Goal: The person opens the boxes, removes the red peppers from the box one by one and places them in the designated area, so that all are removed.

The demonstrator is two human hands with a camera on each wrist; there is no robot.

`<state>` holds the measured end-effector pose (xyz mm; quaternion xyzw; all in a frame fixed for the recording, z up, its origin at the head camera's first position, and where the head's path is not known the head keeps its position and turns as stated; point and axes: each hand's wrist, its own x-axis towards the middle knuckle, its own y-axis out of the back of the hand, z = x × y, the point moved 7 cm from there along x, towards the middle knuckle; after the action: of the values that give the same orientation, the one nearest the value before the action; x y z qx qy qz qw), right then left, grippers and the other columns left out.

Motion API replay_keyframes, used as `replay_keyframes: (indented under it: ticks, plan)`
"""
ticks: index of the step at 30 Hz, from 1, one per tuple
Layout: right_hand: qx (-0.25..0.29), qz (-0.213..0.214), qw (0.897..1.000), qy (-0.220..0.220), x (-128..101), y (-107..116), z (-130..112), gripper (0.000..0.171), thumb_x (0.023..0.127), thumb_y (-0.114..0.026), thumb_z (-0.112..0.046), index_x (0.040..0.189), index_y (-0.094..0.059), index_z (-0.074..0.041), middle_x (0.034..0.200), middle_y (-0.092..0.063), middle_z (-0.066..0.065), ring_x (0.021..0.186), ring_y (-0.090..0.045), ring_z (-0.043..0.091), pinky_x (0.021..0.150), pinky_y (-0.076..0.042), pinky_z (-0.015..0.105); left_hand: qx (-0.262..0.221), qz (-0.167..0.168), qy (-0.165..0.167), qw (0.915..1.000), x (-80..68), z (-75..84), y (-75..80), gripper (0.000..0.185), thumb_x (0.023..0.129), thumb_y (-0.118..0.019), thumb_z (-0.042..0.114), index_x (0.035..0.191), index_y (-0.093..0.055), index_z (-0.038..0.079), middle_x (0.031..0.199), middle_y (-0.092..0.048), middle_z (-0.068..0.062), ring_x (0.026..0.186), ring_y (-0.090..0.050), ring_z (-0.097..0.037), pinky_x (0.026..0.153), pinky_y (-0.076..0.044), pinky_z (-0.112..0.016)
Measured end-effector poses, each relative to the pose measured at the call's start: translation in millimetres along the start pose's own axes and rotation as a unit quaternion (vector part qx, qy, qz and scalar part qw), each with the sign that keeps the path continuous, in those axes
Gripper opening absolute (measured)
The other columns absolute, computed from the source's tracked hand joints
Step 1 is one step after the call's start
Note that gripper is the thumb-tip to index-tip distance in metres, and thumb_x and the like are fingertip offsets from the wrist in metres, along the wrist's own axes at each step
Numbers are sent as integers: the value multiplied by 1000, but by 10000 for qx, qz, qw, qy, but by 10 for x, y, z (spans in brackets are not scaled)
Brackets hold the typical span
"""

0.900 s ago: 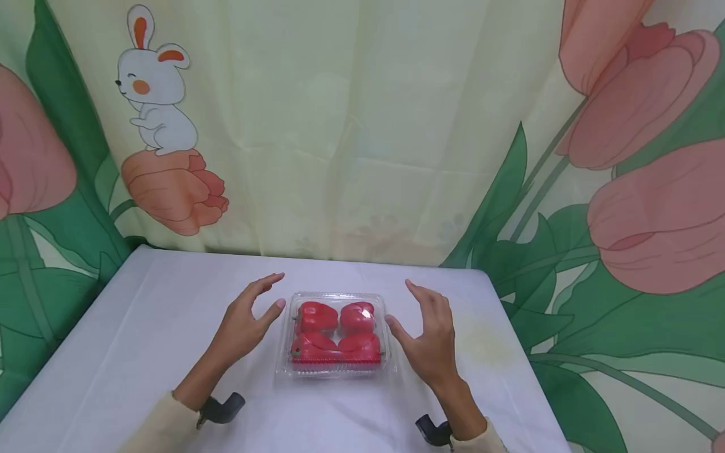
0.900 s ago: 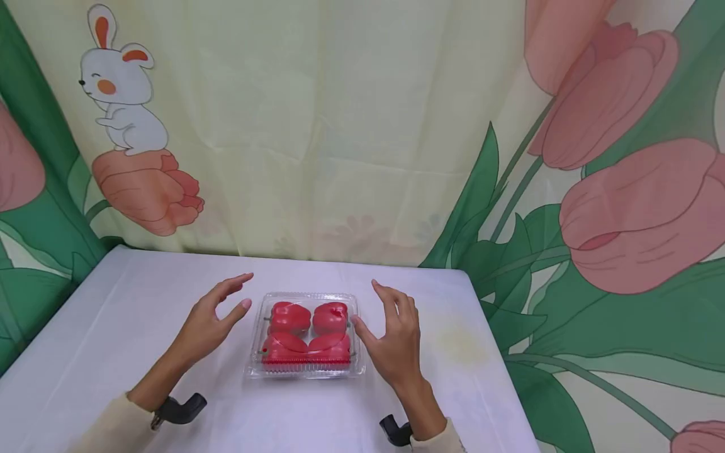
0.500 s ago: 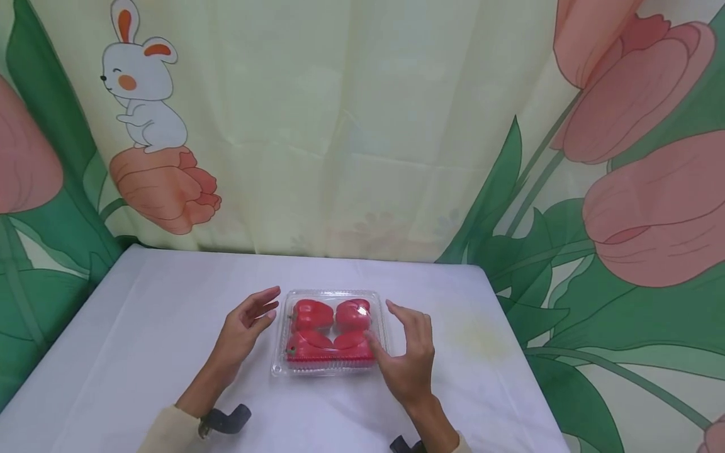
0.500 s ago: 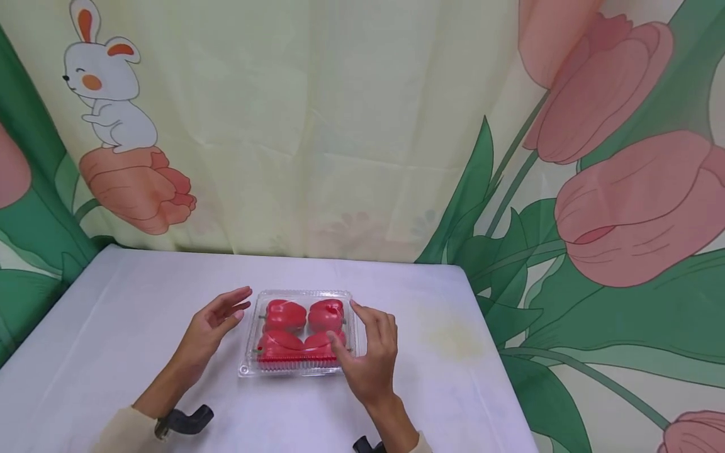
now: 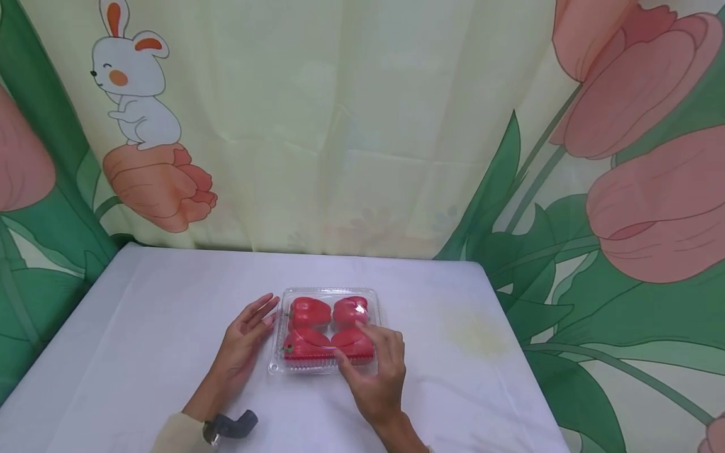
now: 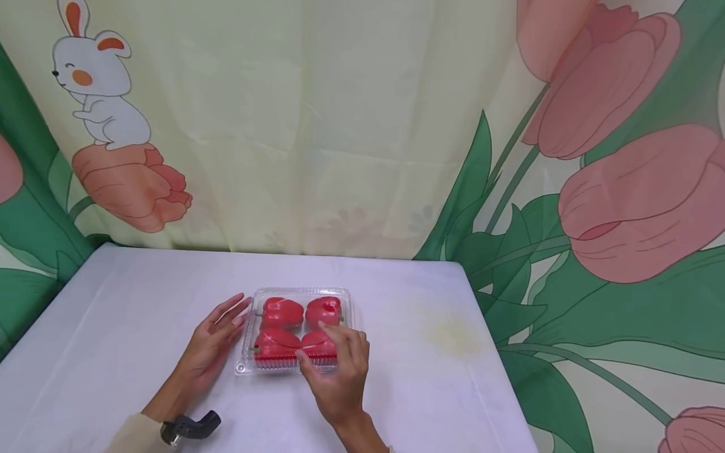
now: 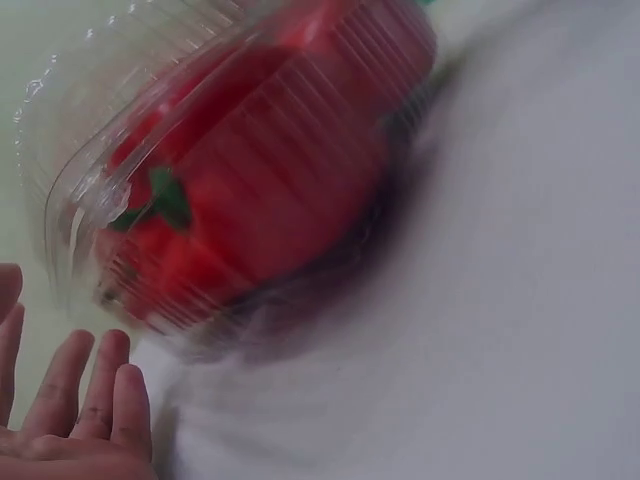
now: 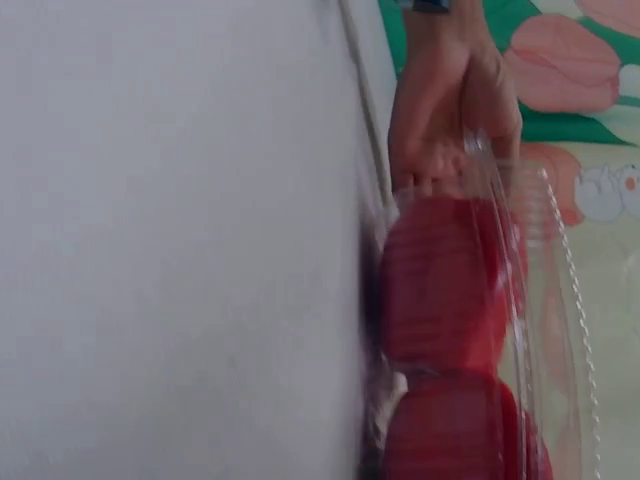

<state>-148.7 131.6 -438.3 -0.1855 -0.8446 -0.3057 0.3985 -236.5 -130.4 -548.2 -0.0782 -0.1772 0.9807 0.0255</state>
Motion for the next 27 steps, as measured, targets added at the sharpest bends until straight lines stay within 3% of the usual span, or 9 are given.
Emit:
replay_keyframes:
  ticks: [4, 8, 14, 21, 27]
  plan:
    - [111, -55, 9999, 88, -89, -106, -91, 66, 67, -93, -25, 126, -65, -16, 118, -65, -1, 102, -57, 9, 82, -55, 23, -751, -94, 212, 9969, -21, -76, -8, 61, 100, -59, 15, 155, -33, 23, 161, -35, -8, 133, -54, -5, 108, -45, -23]
    - [268, -75, 9996, 97, -174, -211, -167, 59, 70, -91, -28, 122, -67, -16, 118, -65, -2, 105, -58, 11, 88, -50, 28, -1086, -229, 235, 9935, -37, -125, -19, 60, 102, -56, 12, 156, -31, 23, 160, -37, -7, 133, -54, -6, 108, -44, -24]
    - [274, -177, 9994, -84, -321, -367, -305, 54, 75, -88, -34, 123, -67, -20, 117, -64, -4, 110, -57, 9, 100, -49, 30, -1272, -326, 224, 9911, -60, -163, -17, 59, 102, -53, 10, 156, -31, 21, 154, -47, -1, 134, -54, -8, 107, -44, -25]
    - [350, -157, 9991, -192, -457, -512, -432, 48, 76, -87, -33, 118, -70, -21, 113, -66, -2, 107, -56, 10, 93, -43, 30, -1250, -365, 179, 9913, -69, -177, -20, 59, 102, -54, 9, 156, -31, 16, 155, -47, 0, 136, -51, -7, 108, -44, -23]
    - [363, -297, 9976, -501, -547, -636, -445, 44, 72, -90, -29, 113, -74, -24, 108, -66, -10, 103, -53, 6, 91, -39, 26, -1210, -267, 258, 9920, -62, -207, -28, 60, 100, -57, 9, 155, -33, 16, 154, -48, 2, 132, -54, -3, 107, -44, -22]
